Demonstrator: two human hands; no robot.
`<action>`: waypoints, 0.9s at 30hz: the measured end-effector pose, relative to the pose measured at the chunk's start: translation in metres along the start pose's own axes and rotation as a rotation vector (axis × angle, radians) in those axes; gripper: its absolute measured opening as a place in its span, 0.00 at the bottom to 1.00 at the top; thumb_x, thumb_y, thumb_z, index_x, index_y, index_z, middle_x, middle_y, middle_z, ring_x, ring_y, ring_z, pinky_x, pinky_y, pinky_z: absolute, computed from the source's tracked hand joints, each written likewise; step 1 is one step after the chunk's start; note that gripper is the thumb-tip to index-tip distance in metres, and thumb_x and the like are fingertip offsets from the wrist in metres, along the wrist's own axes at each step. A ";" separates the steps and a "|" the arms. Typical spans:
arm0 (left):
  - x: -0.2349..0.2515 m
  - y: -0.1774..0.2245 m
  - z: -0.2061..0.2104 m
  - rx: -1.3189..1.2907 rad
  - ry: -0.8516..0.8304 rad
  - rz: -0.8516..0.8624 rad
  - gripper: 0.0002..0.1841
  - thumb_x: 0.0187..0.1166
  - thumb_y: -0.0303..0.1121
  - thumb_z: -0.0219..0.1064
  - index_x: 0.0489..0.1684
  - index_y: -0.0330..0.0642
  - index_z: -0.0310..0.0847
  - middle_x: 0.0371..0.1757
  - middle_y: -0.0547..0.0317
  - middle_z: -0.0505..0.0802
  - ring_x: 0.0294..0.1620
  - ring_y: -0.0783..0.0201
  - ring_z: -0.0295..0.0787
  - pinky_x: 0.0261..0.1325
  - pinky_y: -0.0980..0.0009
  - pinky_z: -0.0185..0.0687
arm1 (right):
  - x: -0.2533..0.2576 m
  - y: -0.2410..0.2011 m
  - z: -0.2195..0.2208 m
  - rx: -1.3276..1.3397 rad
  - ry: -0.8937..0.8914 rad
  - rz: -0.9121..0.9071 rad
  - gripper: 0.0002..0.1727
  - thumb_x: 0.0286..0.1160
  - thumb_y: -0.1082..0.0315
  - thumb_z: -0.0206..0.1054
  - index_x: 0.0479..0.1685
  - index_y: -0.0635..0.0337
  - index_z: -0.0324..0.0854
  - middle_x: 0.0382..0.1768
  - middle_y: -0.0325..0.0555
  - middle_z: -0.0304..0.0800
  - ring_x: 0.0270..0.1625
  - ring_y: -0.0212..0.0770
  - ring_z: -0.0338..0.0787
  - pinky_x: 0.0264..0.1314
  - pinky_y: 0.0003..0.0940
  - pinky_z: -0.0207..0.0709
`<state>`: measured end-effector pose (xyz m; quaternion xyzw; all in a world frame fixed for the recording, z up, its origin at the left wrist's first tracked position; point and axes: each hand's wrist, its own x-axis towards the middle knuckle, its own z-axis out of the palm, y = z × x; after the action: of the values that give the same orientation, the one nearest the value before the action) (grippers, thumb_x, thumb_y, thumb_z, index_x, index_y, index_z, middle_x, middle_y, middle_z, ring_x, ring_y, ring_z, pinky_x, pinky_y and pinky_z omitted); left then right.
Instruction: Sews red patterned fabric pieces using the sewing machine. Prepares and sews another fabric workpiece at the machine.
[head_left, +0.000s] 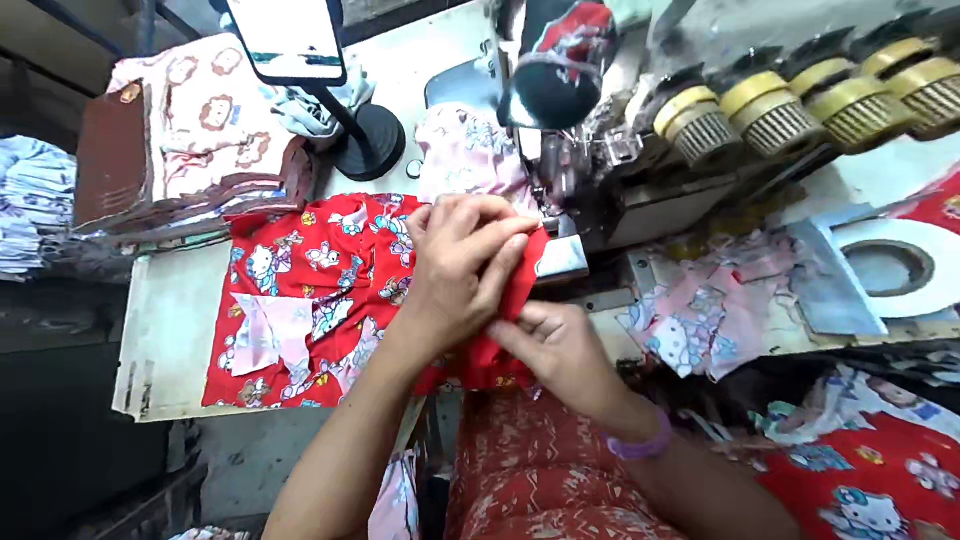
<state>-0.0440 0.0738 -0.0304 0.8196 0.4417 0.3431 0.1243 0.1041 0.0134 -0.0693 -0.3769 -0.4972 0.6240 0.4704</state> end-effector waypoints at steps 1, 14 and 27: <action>0.006 -0.005 -0.001 -0.006 0.008 -0.027 0.14 0.85 0.34 0.60 0.48 0.40 0.95 0.54 0.51 0.92 0.64 0.55 0.81 0.70 0.49 0.60 | 0.001 0.002 0.006 -0.022 -0.013 -0.006 0.08 0.77 0.71 0.67 0.32 0.65 0.88 0.26 0.30 0.90 0.29 0.12 0.84 0.34 0.10 0.78; 0.017 -0.007 -0.032 -0.056 -0.073 -0.331 0.22 0.77 0.30 0.67 0.71 0.39 0.82 0.64 0.39 0.84 0.59 0.50 0.84 0.60 0.53 0.81 | -0.041 0.010 -0.008 -0.521 -0.025 -0.076 0.15 0.83 0.66 0.63 0.57 0.66 0.90 0.53 0.49 0.94 0.52 0.25 0.91 0.59 0.18 0.82; -0.041 0.068 0.017 0.219 0.057 -0.062 0.05 0.74 0.28 0.70 0.32 0.38 0.91 0.24 0.55 0.93 0.22 0.59 0.92 0.23 0.61 0.84 | -0.025 -0.010 -0.055 -0.605 -0.053 -0.342 0.32 0.66 0.75 0.68 0.76 0.72 0.74 0.43 0.41 0.97 0.38 0.28 0.95 0.42 0.25 0.89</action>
<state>-0.0042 0.0024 -0.0271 0.8041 0.5049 0.3121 0.0317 0.1644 0.0045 -0.0712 -0.3942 -0.7277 0.3702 0.4219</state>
